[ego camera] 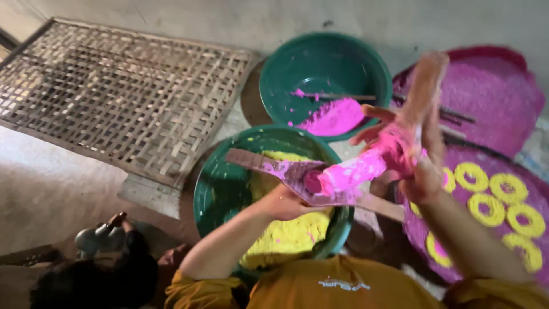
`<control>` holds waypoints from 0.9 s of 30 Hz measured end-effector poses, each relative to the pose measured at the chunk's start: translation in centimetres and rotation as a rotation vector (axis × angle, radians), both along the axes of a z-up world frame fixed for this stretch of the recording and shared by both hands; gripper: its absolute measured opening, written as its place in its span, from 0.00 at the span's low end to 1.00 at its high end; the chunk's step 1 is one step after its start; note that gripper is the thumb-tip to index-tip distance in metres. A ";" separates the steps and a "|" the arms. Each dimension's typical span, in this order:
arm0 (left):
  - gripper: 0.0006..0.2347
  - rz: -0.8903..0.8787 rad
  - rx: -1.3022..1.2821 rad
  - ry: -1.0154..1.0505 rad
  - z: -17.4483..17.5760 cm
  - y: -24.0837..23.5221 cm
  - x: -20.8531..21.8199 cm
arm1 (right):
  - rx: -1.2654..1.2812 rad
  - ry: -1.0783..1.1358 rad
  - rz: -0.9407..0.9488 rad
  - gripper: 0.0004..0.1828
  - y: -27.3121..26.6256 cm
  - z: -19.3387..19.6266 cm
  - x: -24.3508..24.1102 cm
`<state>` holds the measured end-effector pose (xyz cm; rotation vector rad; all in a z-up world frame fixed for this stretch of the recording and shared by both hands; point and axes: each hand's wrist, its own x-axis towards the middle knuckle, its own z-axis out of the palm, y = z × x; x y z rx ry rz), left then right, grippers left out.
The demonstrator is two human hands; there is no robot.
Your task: The person uses a wooden mallet and a cylindrical mold to press pink and yellow powders into circular shapes on a pink glittery surface. They repeatedly scoop powder, fill the mold, and tap it to form rings, then place the finished pieces onto a tray.
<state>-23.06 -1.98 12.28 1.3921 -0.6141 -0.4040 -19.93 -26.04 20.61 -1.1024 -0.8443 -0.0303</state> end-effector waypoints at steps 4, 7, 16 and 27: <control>0.17 0.069 0.653 -0.309 3.7 0.3 -2.8 | -0.488 -0.757 -0.258 0.21 -2.9 1.9 -5.1; 0.15 -0.035 0.656 -0.135 4.2 -1.6 -5.1 | -0.540 -0.919 -0.334 0.19 -2.9 0.1 -8.6; 0.27 -0.502 0.038 0.340 4.0 -6.4 -5.2 | -0.460 -0.136 -0.277 0.48 -7.9 -3.9 -15.6; 0.40 0.540 0.474 -0.616 -7.6 -21.6 -6.6 | -0.650 0.641 -0.378 0.33 -26.9 -12.2 -23.2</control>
